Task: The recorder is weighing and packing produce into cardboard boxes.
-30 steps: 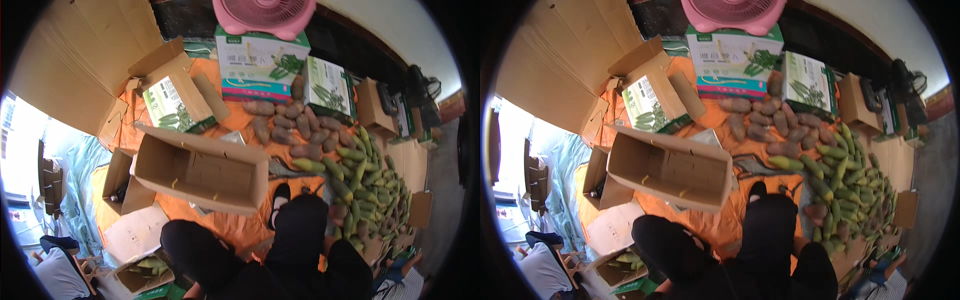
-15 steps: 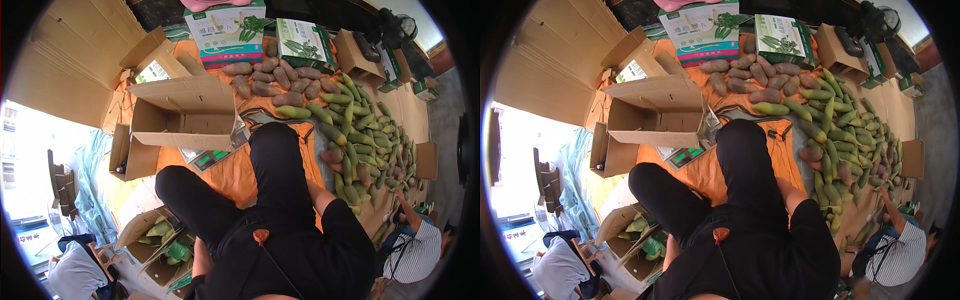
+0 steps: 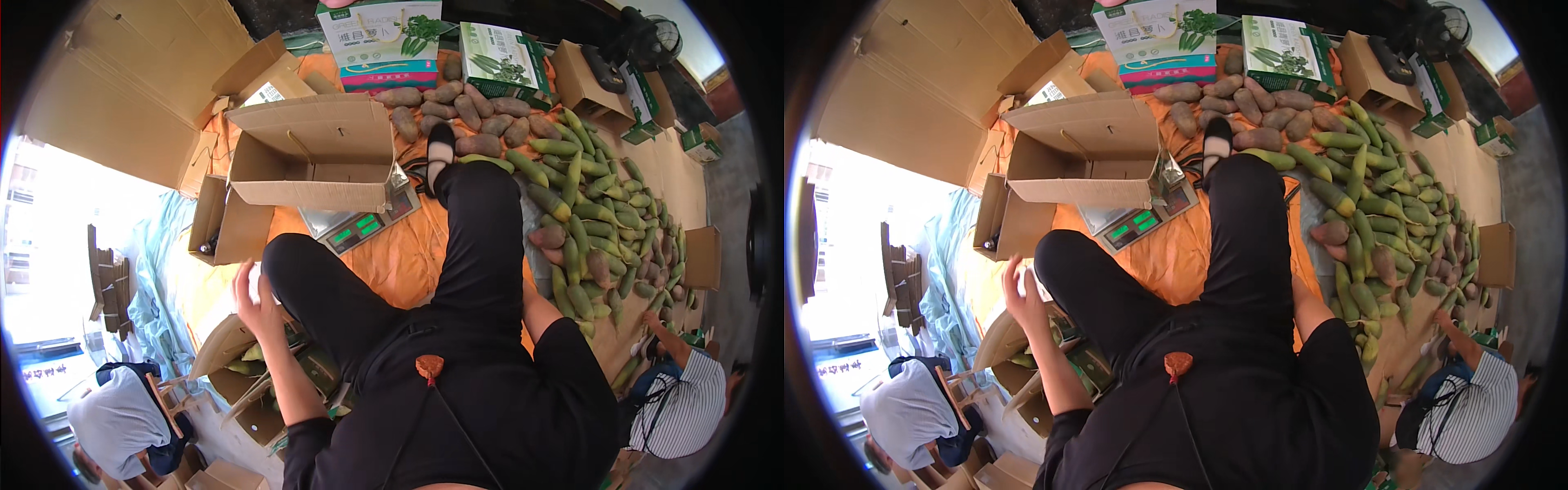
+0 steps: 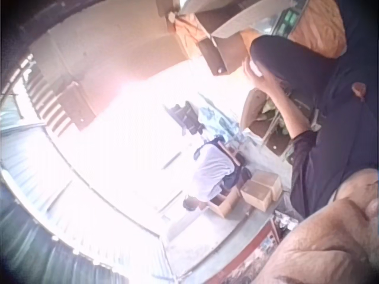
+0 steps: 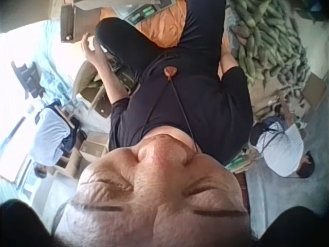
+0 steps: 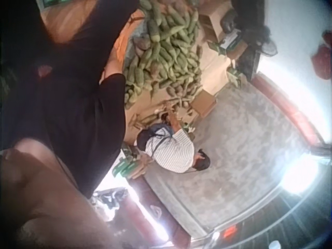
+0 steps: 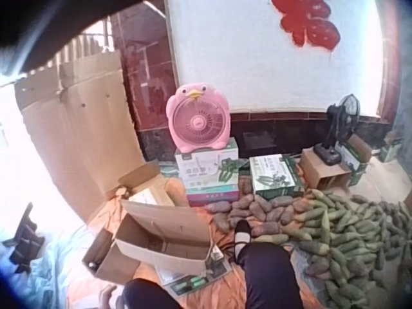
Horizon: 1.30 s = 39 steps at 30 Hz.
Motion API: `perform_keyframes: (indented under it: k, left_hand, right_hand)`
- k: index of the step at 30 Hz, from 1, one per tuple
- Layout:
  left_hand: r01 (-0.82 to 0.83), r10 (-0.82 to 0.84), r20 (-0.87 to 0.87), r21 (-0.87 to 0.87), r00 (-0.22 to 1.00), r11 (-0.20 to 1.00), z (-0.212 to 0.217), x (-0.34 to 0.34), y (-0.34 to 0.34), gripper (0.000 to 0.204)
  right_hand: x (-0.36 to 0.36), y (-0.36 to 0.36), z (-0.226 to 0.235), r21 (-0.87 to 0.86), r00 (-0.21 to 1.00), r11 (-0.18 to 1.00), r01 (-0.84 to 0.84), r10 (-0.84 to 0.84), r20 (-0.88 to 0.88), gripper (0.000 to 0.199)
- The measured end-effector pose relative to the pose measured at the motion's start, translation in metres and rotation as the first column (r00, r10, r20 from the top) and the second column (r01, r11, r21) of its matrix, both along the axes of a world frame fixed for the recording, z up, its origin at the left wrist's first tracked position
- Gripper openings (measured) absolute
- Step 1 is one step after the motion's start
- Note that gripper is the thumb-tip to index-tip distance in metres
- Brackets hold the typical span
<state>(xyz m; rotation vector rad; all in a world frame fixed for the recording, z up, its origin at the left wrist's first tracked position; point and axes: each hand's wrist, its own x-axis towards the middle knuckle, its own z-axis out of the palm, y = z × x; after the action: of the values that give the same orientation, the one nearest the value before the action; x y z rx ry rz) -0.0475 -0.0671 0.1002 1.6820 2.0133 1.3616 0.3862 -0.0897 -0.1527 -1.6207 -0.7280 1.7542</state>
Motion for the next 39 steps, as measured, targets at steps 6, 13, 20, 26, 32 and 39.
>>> perform_keyframes:
  k: [6,13,20,26,32,39]
  left_hand:
    - [0.183,-0.296,-0.438,-0.282,0.849,0.942,0.008,0.039,0.083,0.057]
    - [0.073,-0.407,-0.655,-0.475,0.636,0.877,-0.023,0.044,0.159,0.067]
    - [0.13,-0.531,-0.692,-0.545,0.49,0.829,-0.051,0.024,0.191,0.021]
    - [0.234,-0.527,-0.659,-0.484,0.537,0.843,-0.057,0.063,0.182,0.016]
    - [0.26,-0.458,-0.546,-0.402,0.702,0.878,-0.074,0.072,0.181,0.031]
    - [0.042,-0.427,-0.456,-0.643,0.781,0.764,-0.062,0.064,0.172,0.039]
  right_hand:
    - [0.003,0.02,-0.01,-0.009,0.999,0.999,-0.046,0.046,-0.009,0.02]
    - [0.001,0.031,-0.035,-0.048,0.996,0.995,-0.085,0.084,-0.031,0.02]
    - [0.001,0.031,-0.056,-0.067,0.996,0.994,-0.083,0.08,-0.044,0.019]
    - [0.012,0.007,-0.069,-0.092,0.999,0.995,-0.026,0.022,-0.04,0.019]
    - [0.046,-0.044,-0.097,-0.142,0.998,0.988,0.058,-0.058,0.0,0.019]
    - [0.056,-0.041,-0.075,-0.169,0.929,0.981,-0.095,0.148,0.339,0.015]
